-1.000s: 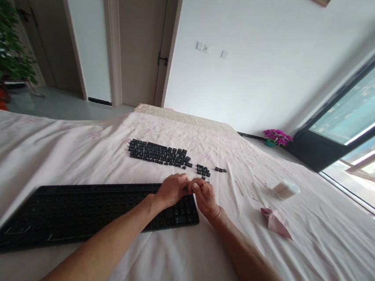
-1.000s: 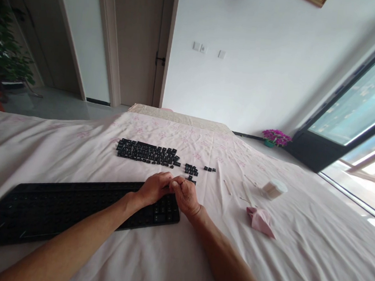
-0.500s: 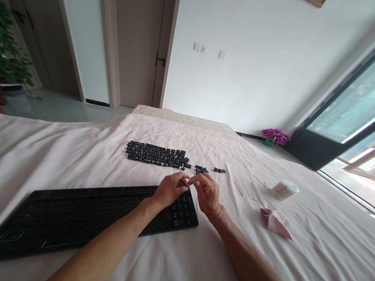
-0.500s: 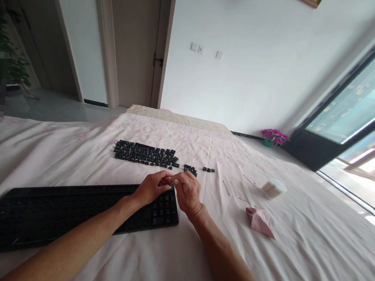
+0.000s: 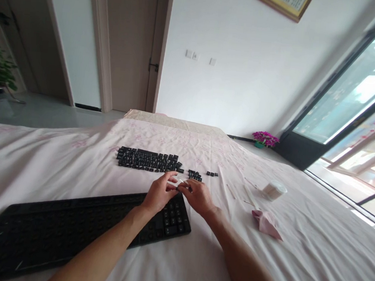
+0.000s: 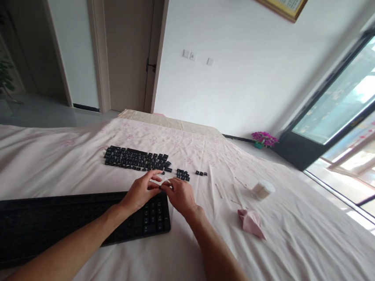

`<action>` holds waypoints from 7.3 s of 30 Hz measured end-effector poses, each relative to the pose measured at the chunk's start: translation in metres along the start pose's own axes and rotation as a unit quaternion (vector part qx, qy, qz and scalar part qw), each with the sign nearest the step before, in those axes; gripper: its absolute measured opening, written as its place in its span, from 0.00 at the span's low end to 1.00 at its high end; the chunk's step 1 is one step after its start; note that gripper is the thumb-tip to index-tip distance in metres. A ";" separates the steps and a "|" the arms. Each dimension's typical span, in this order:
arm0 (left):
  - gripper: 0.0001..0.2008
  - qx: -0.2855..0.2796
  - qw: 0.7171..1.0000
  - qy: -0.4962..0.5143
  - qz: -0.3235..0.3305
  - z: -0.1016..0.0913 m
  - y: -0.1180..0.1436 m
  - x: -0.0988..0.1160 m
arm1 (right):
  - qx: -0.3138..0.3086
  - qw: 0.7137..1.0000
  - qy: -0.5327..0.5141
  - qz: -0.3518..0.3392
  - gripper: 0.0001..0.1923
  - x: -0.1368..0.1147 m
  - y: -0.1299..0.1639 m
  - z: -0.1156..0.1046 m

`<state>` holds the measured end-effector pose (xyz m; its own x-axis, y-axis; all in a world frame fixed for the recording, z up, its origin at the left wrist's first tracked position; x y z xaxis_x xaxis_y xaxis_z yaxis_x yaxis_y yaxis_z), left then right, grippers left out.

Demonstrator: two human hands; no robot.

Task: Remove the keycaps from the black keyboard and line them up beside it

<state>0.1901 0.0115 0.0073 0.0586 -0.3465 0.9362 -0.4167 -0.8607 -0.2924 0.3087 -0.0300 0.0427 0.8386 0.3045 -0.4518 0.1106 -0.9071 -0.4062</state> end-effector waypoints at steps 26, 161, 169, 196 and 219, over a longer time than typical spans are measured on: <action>0.17 -0.026 0.995 -0.084 0.045 0.008 0.000 -0.002 | 0.042 0.912 0.206 0.352 0.13 0.222 0.017 -0.095; 0.12 -0.119 0.932 -0.319 0.124 -0.036 0.053 0.029 | 0.003 0.965 -0.232 -0.123 0.11 -0.090 0.022 0.031; 0.04 -0.139 0.966 -0.202 0.079 -0.039 0.053 0.028 | 0.056 0.960 -0.249 -0.115 0.11 -0.091 0.025 0.019; 0.24 -0.050 0.996 -0.072 -0.012 -0.055 0.046 0.005 | 0.067 0.995 -0.034 0.060 0.07 -0.009 -0.009 -0.024; 0.10 -0.089 0.986 -0.140 0.034 -0.047 0.047 0.014 | 0.061 0.954 0.141 0.257 0.11 0.166 -0.002 -0.056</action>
<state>0.1286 -0.0159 0.0162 0.2629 -0.5119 0.8178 -0.5787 -0.7619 -0.2909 0.4771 0.0064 0.0131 0.8771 -0.2779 -0.3918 -0.4028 -0.8698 -0.2849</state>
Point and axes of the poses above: each hand's wrist, its own y-axis away from the middle knuckle, its own z-axis out of the palm, x = y × z, the point moved 9 cm from there along -y, towards the middle knuckle, and after that the axes turned 1 degree about -y, right-handed, at the moved point
